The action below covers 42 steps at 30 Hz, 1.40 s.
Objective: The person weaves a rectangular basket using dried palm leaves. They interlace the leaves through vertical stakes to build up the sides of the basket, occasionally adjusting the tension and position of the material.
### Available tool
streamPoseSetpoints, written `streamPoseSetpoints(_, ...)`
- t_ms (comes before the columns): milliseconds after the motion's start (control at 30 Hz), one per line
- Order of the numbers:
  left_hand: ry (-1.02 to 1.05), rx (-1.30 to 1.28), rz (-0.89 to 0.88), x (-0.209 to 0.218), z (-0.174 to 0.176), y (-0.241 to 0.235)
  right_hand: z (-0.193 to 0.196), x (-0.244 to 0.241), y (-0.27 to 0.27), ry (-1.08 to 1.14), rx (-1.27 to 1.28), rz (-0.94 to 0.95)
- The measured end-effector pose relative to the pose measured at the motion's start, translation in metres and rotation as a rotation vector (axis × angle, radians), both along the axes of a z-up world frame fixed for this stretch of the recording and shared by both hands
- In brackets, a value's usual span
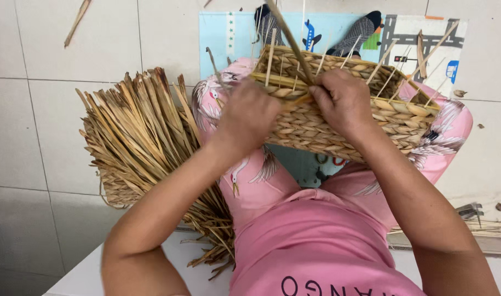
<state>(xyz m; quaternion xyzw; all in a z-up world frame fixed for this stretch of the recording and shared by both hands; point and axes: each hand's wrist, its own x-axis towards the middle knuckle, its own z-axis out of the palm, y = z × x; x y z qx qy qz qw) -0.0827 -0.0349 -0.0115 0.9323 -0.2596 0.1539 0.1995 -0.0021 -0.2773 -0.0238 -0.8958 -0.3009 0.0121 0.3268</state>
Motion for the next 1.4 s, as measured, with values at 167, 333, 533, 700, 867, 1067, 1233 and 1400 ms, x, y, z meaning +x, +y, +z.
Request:
streamPoseSetpoints(167,0.587,0.414,-0.219,-0.074,0.059,-0.042,0.003,0.000,0.001,0.015,0.012,0.020)
streamPoseSetpoints(333,0.790,0.052,0.021,-0.024,0.042,-0.035,0.002,-0.004,-0.009,0.088,0.036,0.023)
streamPoseSetpoints(533,0.722,-0.521,0.087,0.068,-0.025,-0.058,0.010,-0.004,-0.022,0.090,0.130,0.200)
streamPoseSetpoints(700,0.635,-0.786,0.188,0.016,-0.035,-0.064,0.010,0.000,-0.011,0.367,0.138,-0.042)
streamPoseSetpoints(867,0.192,-0.514,0.192,-0.004,-0.005,-0.061,0.012,0.003,0.008,0.002,-0.083,0.120)
streamPoseSetpoints(1067,-0.057,-0.047,0.176,0.038,-0.010,-0.034,0.022,0.003,0.003,0.014,0.099,0.122)
streamPoseSetpoints(1233,0.111,-0.073,0.178,0.033,-0.023,-0.036,-0.004,0.001,0.007,0.012,0.190,-0.030)
streamPoseSetpoints(1400,-0.010,-0.119,0.155,0.018,0.002,-0.040,0.001,0.014,0.005,0.402,0.173,-0.159)
